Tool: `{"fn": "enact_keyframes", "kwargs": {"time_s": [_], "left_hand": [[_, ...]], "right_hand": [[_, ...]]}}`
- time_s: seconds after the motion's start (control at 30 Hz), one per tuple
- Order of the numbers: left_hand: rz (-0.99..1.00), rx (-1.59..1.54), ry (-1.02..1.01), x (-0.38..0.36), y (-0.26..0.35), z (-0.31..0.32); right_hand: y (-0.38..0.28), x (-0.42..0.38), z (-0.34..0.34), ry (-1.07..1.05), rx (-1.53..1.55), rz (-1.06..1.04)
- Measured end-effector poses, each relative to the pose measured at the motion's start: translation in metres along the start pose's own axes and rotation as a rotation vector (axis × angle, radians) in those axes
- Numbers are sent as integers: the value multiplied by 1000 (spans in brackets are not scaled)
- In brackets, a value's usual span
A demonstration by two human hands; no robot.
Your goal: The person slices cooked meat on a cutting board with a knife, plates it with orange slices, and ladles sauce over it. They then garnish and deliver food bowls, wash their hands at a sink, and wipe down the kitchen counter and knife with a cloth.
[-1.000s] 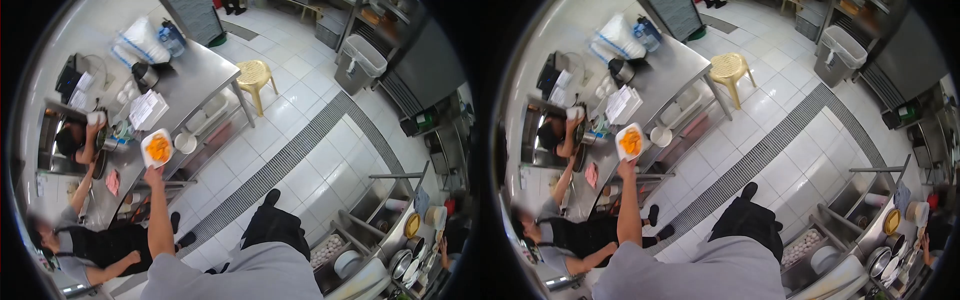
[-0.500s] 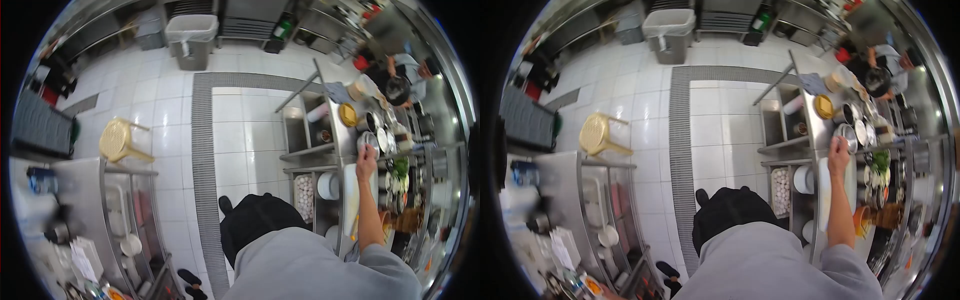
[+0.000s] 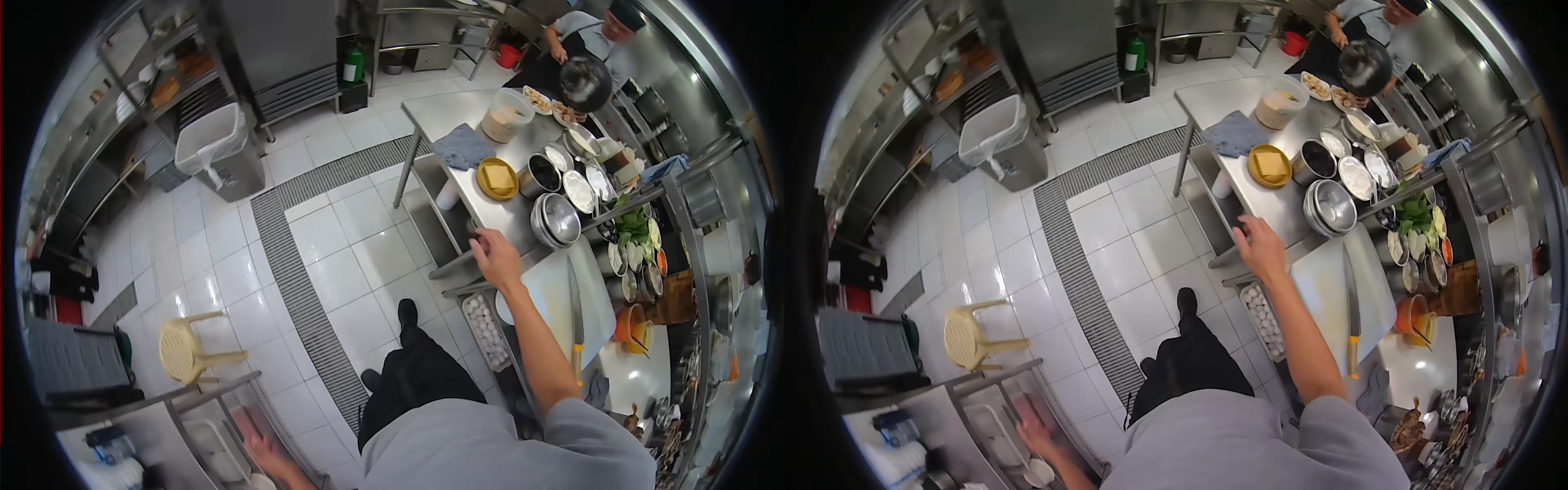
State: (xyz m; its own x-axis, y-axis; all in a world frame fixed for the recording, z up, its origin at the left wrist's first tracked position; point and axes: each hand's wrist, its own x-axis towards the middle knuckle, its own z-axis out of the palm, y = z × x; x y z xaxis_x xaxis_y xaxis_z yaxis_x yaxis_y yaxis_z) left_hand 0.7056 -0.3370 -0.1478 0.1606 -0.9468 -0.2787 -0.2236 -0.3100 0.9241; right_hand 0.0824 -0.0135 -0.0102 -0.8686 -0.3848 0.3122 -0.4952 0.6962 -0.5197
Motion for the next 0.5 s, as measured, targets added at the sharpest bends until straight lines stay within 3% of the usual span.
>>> {"fn": "enact_keyframes", "kwargs": {"time_s": [0.07,0.1,0.13,0.17,0.23,0.3,0.4,0.5], "left_hand": [[187,59,-336,-48,72,146],[410,152,-500,-44,69,203],[416,143,-644,-68,103,260],[419,133,-789,-104,139,319],[696,272,-1009,-147,183,415],[1023,282,-1132,-185,210,505],[1180,170,-1256,-244,246,624],[1244,71,-1286,-286,261,731]], "right_hand": [[11,51,14,13,-29,-59],[23,82,22,13,-78,-115],[37,111,27,12,-129,-168],[49,138,30,24,-130,-144],[69,181,33,-19,-223,-49],[86,205,28,-18,-150,1],[121,222,33,30,-65,-15],[139,221,34,-57,34,64]]}}
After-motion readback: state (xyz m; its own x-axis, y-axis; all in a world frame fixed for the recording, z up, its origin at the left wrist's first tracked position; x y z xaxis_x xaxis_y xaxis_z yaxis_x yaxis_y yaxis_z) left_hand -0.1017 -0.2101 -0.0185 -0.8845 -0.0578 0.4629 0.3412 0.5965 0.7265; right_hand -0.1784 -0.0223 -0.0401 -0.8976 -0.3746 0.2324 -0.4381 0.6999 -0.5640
